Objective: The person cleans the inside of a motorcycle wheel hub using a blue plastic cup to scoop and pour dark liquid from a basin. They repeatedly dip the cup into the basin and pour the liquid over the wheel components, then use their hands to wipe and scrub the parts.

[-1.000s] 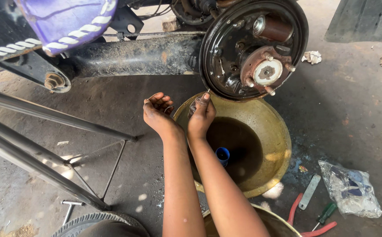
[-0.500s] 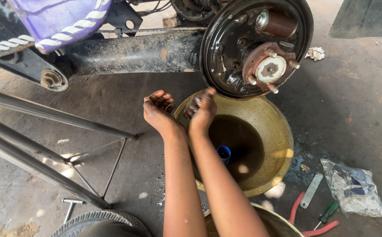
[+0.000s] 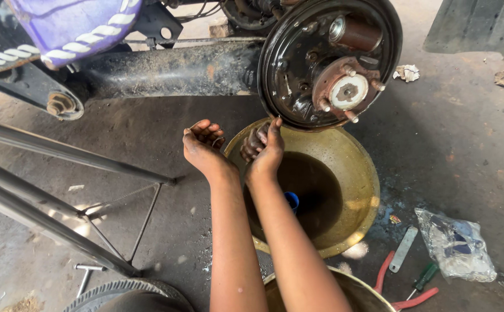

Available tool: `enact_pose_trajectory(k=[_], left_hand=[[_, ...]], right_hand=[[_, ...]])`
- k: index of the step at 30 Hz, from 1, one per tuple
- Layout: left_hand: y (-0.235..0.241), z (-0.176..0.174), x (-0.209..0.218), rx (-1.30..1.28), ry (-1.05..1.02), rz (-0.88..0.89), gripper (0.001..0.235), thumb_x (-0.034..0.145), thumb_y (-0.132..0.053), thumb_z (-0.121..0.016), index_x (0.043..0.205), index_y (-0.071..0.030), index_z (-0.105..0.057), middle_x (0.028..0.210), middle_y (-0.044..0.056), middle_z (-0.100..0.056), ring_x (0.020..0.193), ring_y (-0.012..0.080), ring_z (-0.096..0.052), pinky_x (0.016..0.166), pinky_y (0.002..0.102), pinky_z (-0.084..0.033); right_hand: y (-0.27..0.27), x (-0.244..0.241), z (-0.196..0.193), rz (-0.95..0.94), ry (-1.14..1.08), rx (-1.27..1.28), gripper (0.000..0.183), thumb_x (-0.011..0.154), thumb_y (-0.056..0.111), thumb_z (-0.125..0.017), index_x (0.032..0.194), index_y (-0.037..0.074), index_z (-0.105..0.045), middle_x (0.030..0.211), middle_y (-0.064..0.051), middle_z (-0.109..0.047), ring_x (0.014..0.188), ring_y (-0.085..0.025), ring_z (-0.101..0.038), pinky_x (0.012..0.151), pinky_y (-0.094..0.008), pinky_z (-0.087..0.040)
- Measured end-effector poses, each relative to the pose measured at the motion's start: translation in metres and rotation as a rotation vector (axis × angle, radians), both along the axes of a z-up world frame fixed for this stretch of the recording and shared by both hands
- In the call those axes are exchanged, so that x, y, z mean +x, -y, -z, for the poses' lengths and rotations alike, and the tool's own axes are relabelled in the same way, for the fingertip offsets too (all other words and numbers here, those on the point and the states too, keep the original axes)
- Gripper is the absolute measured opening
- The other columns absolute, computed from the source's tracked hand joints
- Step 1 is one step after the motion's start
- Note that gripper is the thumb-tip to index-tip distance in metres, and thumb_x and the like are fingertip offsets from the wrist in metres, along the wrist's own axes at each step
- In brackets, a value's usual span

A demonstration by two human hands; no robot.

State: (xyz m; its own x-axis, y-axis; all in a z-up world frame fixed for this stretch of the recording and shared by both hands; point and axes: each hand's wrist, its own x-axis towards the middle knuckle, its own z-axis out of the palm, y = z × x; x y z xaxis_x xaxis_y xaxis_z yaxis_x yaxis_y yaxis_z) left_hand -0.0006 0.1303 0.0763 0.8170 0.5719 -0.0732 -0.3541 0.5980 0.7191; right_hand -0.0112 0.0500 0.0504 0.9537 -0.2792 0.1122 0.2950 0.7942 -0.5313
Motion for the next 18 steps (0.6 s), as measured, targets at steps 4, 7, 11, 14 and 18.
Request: enact_pose_trajectory(k=[4, 7, 11, 14, 18], left_hand=[[-0.001, 0.001, -0.001, 0.002, 0.006, -0.009, 0.041, 0.102, -0.031, -0.036, 0.087, -0.006, -0.065, 0.076, 0.006, -0.066, 0.068, 0.0157, -0.059, 0.065, 0.032, -0.045], [0.001, 0.002, 0.0, -0.015, 0.023, -0.005, 0.04, 0.103, -0.03, -0.037, 0.088, -0.006, -0.065, 0.076, 0.006, -0.066, 0.068, 0.0163, -0.059, 0.066, 0.032, -0.046], [0.003, 0.0, 0.001, -0.001, 0.009, 0.0, 0.04, 0.102, -0.03, -0.036, 0.088, -0.006, -0.065, 0.078, 0.006, -0.067, 0.069, 0.0161, -0.06, 0.067, 0.032, -0.046], [0.004, 0.0, 0.002, 0.0, 0.009, 0.014, 0.041, 0.102, -0.03, -0.036, 0.087, -0.006, -0.065, 0.076, 0.007, -0.067, 0.069, 0.0168, -0.06, 0.066, 0.032, -0.048], [0.005, -0.005, 0.003, 0.122, 0.002, 0.038, 0.031, 0.098, -0.023, -0.043, 0.092, -0.005, -0.067, 0.081, 0.007, -0.069, 0.073, 0.0158, -0.062, 0.067, 0.031, -0.048]], right_hand=[[-0.008, 0.001, 0.006, -0.105, -0.04, -0.009, 0.054, 0.097, 0.063, -0.052, 0.07, 0.019, -0.04, 0.055, 0.004, -0.03, 0.043, -0.01, -0.024, 0.042, -0.03, -0.017], [-0.002, 0.009, 0.011, -0.037, -0.073, 0.027, 0.049, 0.098, 0.058, -0.053, 0.07, 0.02, -0.04, 0.056, 0.005, -0.031, 0.043, -0.01, -0.024, 0.041, -0.031, -0.018], [-0.002, 0.008, 0.008, -0.096, -0.193, 0.001, 0.05, 0.101, 0.054, -0.051, 0.066, 0.02, -0.039, 0.055, 0.005, -0.033, 0.042, -0.009, -0.025, 0.041, -0.029, -0.019], [-0.01, 0.012, 0.009, -0.079, -0.24, -0.271, 0.051, 0.104, 0.051, -0.049, 0.065, 0.017, -0.044, 0.055, 0.005, -0.037, 0.045, -0.008, -0.031, 0.044, -0.028, -0.023], [-0.014, 0.026, 0.03, 0.059, -0.277, -0.525, 0.043, 0.101, 0.037, -0.05, 0.072, 0.007, -0.059, 0.06, 0.002, -0.054, 0.051, -0.009, -0.046, 0.049, -0.028, -0.035]])
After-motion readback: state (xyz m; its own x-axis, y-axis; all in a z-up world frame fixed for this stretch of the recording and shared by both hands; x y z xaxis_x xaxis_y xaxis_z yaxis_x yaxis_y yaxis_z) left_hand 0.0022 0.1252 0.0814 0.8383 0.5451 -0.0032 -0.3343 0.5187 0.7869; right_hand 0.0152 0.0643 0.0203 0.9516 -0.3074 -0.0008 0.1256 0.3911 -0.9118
